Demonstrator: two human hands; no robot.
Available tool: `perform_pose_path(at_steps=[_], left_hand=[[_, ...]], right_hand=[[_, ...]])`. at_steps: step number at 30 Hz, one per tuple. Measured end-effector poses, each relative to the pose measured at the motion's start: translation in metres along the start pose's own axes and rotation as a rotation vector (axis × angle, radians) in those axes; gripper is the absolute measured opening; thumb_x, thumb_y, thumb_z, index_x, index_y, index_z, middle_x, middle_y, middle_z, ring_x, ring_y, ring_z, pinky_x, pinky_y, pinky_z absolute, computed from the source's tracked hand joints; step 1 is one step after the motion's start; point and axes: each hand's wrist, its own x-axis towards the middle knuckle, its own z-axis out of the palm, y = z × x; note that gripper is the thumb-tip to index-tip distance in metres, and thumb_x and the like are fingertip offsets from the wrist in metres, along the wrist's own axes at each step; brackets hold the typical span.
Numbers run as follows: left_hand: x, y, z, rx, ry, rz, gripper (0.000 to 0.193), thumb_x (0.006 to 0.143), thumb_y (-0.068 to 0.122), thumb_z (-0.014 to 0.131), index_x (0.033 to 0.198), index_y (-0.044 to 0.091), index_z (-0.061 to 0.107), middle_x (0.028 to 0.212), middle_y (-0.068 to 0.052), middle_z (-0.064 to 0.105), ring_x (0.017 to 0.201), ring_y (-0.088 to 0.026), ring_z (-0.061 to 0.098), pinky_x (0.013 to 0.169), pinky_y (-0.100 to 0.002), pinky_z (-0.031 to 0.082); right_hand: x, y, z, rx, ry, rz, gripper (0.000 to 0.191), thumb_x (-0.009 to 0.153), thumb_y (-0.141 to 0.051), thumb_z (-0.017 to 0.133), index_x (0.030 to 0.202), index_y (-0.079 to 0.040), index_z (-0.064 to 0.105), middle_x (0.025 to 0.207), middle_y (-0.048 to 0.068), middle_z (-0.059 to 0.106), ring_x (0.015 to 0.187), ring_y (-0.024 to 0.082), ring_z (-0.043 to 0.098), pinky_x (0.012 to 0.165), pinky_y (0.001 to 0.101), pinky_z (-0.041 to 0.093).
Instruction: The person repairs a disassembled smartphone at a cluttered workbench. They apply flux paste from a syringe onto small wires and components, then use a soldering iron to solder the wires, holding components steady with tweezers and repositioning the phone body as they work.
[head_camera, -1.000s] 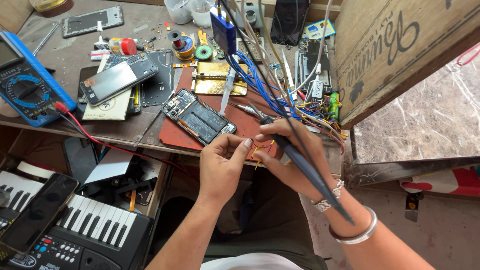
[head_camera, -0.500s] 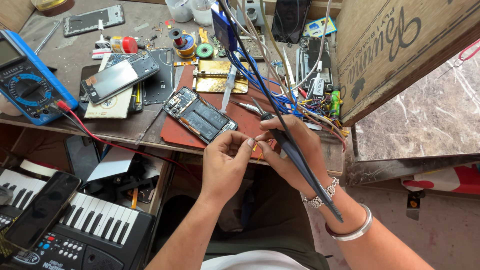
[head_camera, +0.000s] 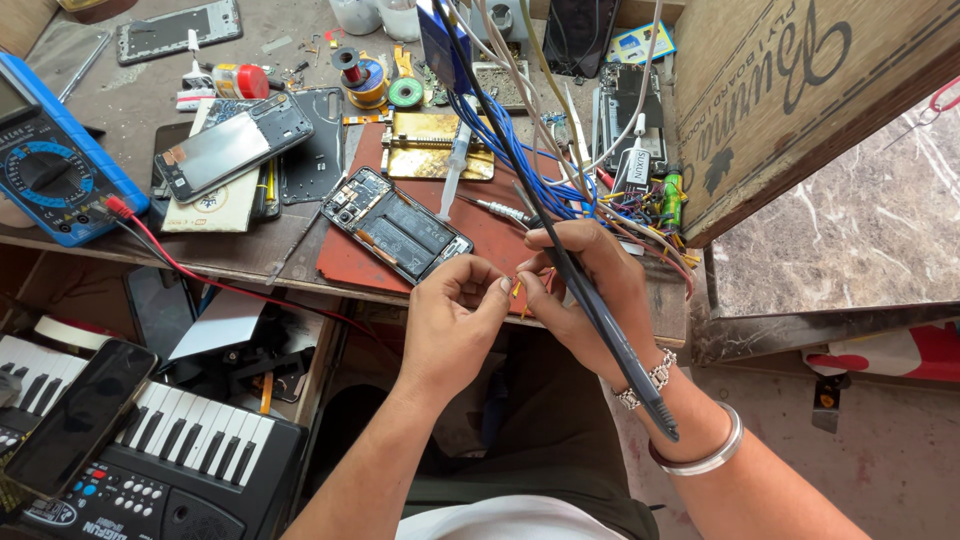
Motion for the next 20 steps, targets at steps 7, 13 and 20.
perform_pose_path(at_steps=[7, 13, 20], left_hand=[[0.0, -0.001, 0.0, 0.0, -0.01, 0.015, 0.011, 0.092, 0.01, 0.068, 0.087, 0.0, 0.068, 0.078, 0.002, 0.067, 0.072, -0.002, 0.06, 0.064, -0.022, 0.05], [0.0, -0.001, -0.001, 0.032, 0.031, -0.006, 0.015, 0.093, 0.017, 0.07, 0.094, 0.002, 0.072, 0.082, 0.0, 0.071, 0.074, -0.005, 0.065, 0.068, -0.023, 0.054], [-0.074, 0.043, -0.058, 0.714, 0.647, 0.765, 0.054, 0.084, 0.019, 0.085, 0.116, -0.001, 0.046, 0.118, -0.018, 0.054, 0.111, -0.032, 0.057, 0.103, -0.043, 0.05]], right_hand=[[0.0, -0.001, 0.002, -0.015, 0.023, 0.048, 0.037, 0.085, 0.003, 0.08, 0.116, -0.007, 0.063, 0.101, 0.002, 0.067, 0.085, 0.007, 0.072, 0.063, 0.0202, 0.054], [0.002, 0.001, 0.0, 0.01, 0.012, 0.053, 0.036, 0.087, 0.001, 0.08, 0.116, -0.007, 0.062, 0.103, 0.003, 0.069, 0.089, 0.009, 0.075, 0.066, 0.0209, 0.055], [0.009, 0.016, -0.006, -0.043, -0.034, 0.022, 0.033, 0.089, -0.001, 0.08, 0.116, -0.007, 0.061, 0.102, 0.003, 0.071, 0.091, 0.011, 0.077, 0.072, 0.0236, 0.059]])
